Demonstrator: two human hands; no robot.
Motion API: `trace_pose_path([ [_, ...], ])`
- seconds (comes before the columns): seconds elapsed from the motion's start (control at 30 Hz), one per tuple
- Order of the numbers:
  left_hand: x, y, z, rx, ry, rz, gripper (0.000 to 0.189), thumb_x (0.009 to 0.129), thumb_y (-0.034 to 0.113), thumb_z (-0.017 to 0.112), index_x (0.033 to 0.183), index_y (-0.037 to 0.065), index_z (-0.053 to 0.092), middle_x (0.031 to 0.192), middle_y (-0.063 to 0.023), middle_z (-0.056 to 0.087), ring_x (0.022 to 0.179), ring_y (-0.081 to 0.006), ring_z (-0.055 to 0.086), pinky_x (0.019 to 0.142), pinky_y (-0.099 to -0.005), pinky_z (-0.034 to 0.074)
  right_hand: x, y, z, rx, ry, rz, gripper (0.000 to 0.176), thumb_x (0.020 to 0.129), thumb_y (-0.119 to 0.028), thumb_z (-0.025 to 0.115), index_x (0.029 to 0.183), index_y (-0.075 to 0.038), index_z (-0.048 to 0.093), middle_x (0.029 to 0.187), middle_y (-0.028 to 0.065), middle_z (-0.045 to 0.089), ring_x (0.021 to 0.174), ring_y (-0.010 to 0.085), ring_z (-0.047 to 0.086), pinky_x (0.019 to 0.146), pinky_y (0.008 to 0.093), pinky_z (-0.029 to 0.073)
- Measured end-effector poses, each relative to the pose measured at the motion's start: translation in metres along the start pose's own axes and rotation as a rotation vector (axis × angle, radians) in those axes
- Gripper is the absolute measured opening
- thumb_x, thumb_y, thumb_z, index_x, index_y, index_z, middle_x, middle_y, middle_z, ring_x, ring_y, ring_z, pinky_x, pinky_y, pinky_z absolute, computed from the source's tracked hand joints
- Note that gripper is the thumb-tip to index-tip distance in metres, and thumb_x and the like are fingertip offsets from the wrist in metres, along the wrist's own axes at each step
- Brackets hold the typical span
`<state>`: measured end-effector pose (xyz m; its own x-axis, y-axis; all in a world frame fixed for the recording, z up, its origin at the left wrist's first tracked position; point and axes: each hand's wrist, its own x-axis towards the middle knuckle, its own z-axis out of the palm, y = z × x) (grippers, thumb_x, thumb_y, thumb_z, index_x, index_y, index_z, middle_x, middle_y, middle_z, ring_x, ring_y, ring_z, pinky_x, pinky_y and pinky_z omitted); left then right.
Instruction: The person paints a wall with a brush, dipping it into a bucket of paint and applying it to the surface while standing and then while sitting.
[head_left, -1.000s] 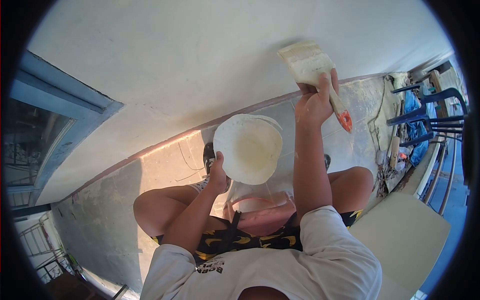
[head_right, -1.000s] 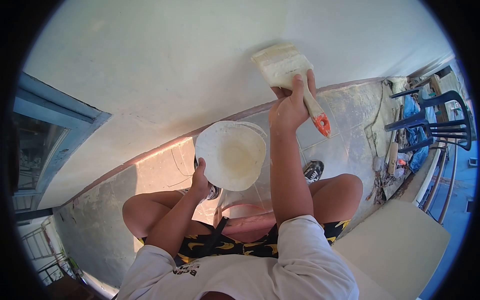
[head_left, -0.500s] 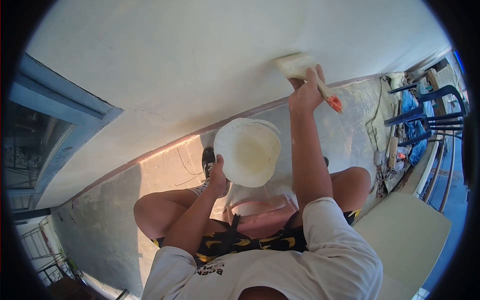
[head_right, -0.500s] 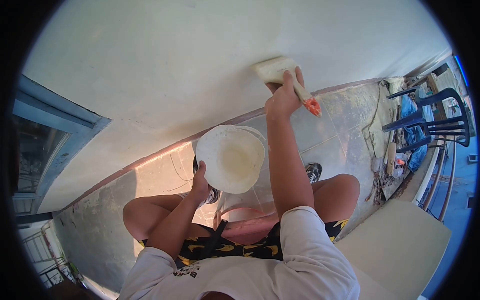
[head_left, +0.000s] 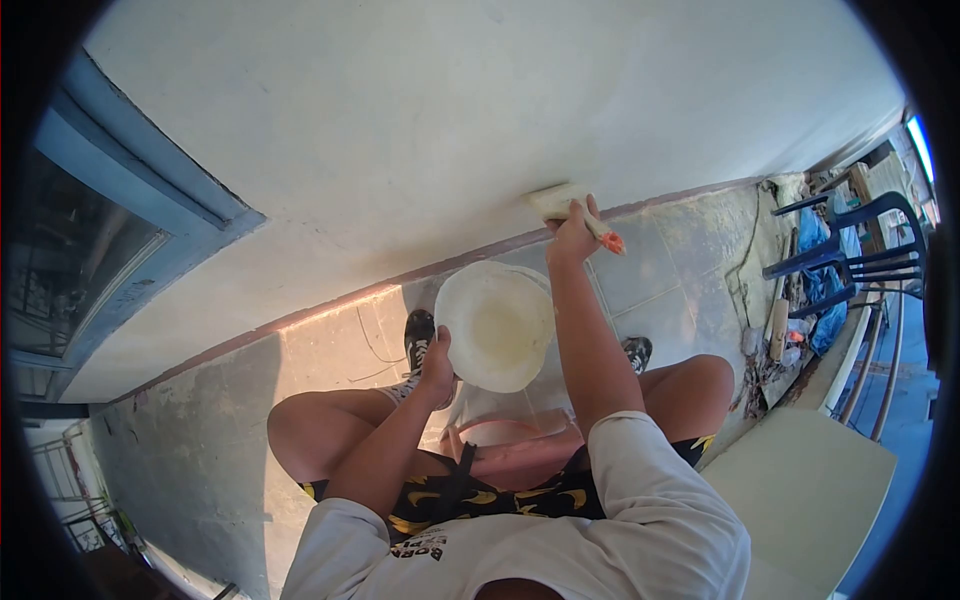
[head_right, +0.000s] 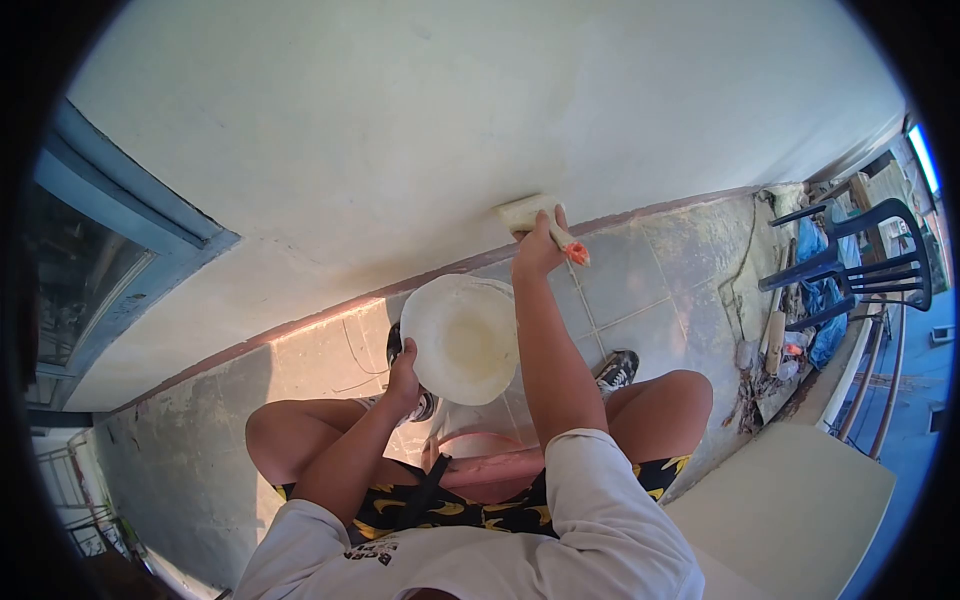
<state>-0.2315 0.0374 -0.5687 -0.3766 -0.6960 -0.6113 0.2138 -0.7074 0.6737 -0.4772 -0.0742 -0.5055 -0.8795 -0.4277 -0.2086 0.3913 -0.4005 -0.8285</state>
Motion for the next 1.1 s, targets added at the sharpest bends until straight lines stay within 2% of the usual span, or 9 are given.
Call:
trace_pose_path([
  [0.17,-0.003,0.005,0.006,-0.018,0.012,0.018,0.056,0.094,0.049,0.032,0.131,0.007,0.034,0.112,-0.0106,0.054,0.09,-0.0206,0.061,0.065,-0.0333,0.055,-0.039,-0.089,0.06,0.082,-0.15,-0.149,0.042,0.084,-0.005,0.053,0.125,0.002,0.043,0.116,0.0176,0.05,0.096,0.0266,0.058,0.066,0.036,0.056],
  [0.3,0.008,-0.005,0.0,-0.017,-0.018,0.048,0.059,0.093,0.051,0.033,0.132,0.006,0.034,0.116,-0.0113,0.053,0.093,-0.0211,0.06,0.069,-0.0352,0.054,-0.064,-0.137,0.058,0.189,-0.288,-0.309,0.045,0.085,-0.007,0.052,0.127,0.002,0.039,0.114,0.0185,0.052,0.096,0.0273,0.059,0.067,0.0358,0.056],
  [0.37,0.006,-0.004,0.001,0.041,0.038,-0.007,0.061,0.093,0.052,0.034,0.132,0.005,0.034,0.116,-0.0121,0.053,0.094,-0.0216,0.06,0.069,-0.036,0.055,-0.065,-0.126,0.048,0.167,-0.274,-0.313,0.045,0.086,-0.008,0.051,0.128,0.002,0.038,0.115,0.0191,0.051,0.098,0.0285,0.058,0.068,0.0358,0.056],
  [0.53,0.004,-0.003,0.003,0.058,0.015,0.037,0.062,0.092,0.052,0.034,0.131,0.005,0.035,0.116,-0.0135,0.053,0.094,-0.0234,0.061,0.07,-0.037,0.055,-0.058,-0.084,0.055,0.049,-0.112,-0.072,0.044,0.085,-0.007,0.051,0.126,0.003,0.038,0.119,0.0197,0.047,0.1,0.0297,0.057,0.07,0.0379,0.056],
  [0.7,0.002,-0.002,0.001,0.053,-0.02,0.04,0.062,0.093,0.051,0.033,0.131,0.003,0.035,0.117,-0.0147,0.052,0.094,-0.0247,0.061,0.07,-0.0375,0.055,-0.081,-0.141,0.107,0.058,-0.214,-0.205,0.046,0.084,-0.005,0.051,0.126,0.005,0.037,0.117,0.0215,0.047,0.098,0.032,0.058,0.07,0.0378,0.057],
  [0.77,0.005,-0.001,0.003,0.074,-0.025,-0.001,0.058,0.093,0.051,0.032,0.132,0.008,0.034,0.122,-0.0096,0.051,0.103,-0.0225,0.056,0.083,-0.0369,0.049,-0.085,-0.149,0.102,0.066,-0.237,-0.244,0.046,0.083,-0.003,0.05,0.126,0.006,0.036,0.115,0.0231,0.048,0.096,0.0341,0.059,0.07,0.037,0.058],
  [0.9,0.022,-0.015,-0.003,0.038,-0.074,0.124,0.058,0.093,0.051,0.032,0.133,0.009,0.033,0.121,-0.0096,0.052,0.103,-0.0227,0.057,0.081,-0.0376,0.05,-0.082,-0.124,0.064,0.096,-0.213,-0.209,0.046,0.081,-0.004,0.053,0.125,0.002,0.04,0.118,0.0192,0.048,0.101,0.0304,0.057,0.071,0.0392,0.057],
  [0.97,0.022,-0.017,-0.003,0.033,-0.055,0.109,0.059,0.093,0.052,0.032,0.133,0.009,0.033,0.12,-0.0097,0.052,0.102,-0.0224,0.057,0.079,-0.0367,0.051,-0.067,-0.102,0.067,0.009,-0.134,-0.091,0.046,0.083,-0.004,0.051,0.126,0.006,0.036,0.115,0.0218,0.05,0.095,0.0331,0.059,0.068,0.0366,0.058],
  [1.1,0.009,-0.004,0.004,0.023,-0.1,0.056,0.059,0.093,0.052,0.032,0.132,0.009,0.034,0.121,-0.0096,0.052,0.103,-0.0222,0.057,0.079,-0.0358,0.051,-0.07,-0.133,0.103,0.078,-0.244,-0.204,0.045,0.083,-0.004,0.052,0.125,0.003,0.038,0.112,0.0191,0.051,0.095,0.0314,0.059,0.071,0.0399,0.057],
])
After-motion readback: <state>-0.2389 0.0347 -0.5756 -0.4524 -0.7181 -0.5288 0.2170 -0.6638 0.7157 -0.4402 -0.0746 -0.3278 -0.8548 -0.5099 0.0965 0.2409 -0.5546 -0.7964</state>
